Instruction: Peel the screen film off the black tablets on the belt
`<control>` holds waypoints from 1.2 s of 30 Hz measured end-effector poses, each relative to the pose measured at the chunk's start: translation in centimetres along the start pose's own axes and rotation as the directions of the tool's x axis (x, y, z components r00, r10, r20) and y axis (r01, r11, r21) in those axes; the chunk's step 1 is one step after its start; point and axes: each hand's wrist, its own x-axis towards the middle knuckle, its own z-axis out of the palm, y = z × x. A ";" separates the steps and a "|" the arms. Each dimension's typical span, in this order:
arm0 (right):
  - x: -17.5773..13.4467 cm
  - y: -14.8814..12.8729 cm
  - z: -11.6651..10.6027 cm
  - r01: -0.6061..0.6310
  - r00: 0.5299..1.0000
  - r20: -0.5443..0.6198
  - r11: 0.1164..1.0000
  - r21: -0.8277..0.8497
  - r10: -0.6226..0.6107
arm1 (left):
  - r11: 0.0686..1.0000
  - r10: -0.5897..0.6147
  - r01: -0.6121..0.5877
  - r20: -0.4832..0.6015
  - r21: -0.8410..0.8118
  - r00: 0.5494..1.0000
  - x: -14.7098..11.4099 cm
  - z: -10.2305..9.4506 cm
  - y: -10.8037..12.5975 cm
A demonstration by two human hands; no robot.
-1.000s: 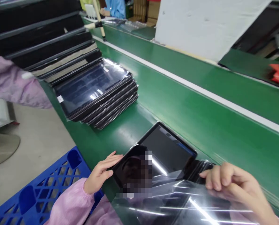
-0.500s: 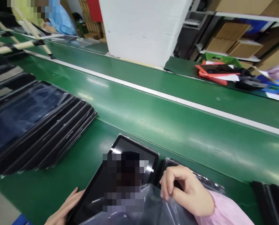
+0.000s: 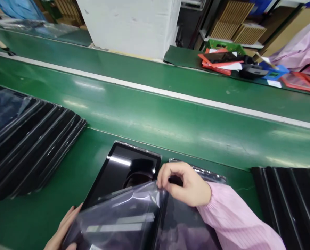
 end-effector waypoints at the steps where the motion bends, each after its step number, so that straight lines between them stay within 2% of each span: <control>1: 0.3 -0.1 0.0 0.013 0.999 -0.039 0.999 -0.043 -0.015 | 1.000 0.015 -0.015 0.018 0.002 1.000 0.2 -0.2 0.2; 4: 1.2 -0.2 0.3 -0.026 0.983 -0.185 0.977 -0.212 -0.014 | 1.000 -0.021 0.021 -0.013 -0.007 1.000 0.4 -0.3 0.5; 6: 1.8 -0.3 0.5 -0.107 0.974 -0.222 0.944 -0.312 0.037 | 0.996 -0.070 0.069 -0.031 -0.057 0.997 0.4 -0.2 0.7; 10: 3.4 -0.8 0.8 -0.167 0.983 -0.157 0.844 -0.511 0.099 | 0.975 -0.174 0.169 -0.025 -0.145 0.984 0.4 -0.1 0.7; 13: 4.6 -1.6 1.5 -0.119 0.993 -0.088 0.771 -0.626 0.082 | 0.964 -0.225 0.217 -0.035 -0.156 0.974 0.9 -0.1 1.0; 15: 5.4 -2.0 2.3 -0.073 0.997 -0.073 0.772 -0.631 0.035 | 0.965 -0.214 0.206 -0.035 -0.160 0.976 1.3 -0.1 1.3; 19: 6.7 -2.4 4.4 -0.024 0.989 -0.140 0.881 -0.472 -0.048 | 0.971 -0.194 0.184 -0.053 -0.150 0.980 1.8 -0.1 2.0; 22: 7.7 -2.1 5.6 -0.063 0.973 -0.230 0.969 -0.241 0.006 | 0.969 -0.210 0.201 -0.052 -0.141 0.976 1.9 0.0 2.2; 24: 8.3 -1.8 6.0 -0.110 0.952 -0.294 0.991 -0.076 0.083 | 0.966 -0.224 0.215 -0.050 -0.144 0.973 1.9 0.0 2.2; 27: 8.8 -1.0 6.0 -0.149 0.910 -0.367 0.979 0.142 0.192 | 0.951 -0.280 0.270 -0.051 -0.148 0.959 1.9 0.0 2.1; 30: 9.2 -0.1 5.7 -0.154 0.874 -0.408 0.946 0.286 0.266 | 0.933 -0.339 0.329 -0.048 -0.148 0.940 2.0 0.0 2.3; 36: 9.6 0.9 5.6 -0.154 0.845 -0.439 0.925 0.347 0.305 | 0.919 -0.368 0.355 -0.050 -0.171 0.928 2.3 -0.1 2.7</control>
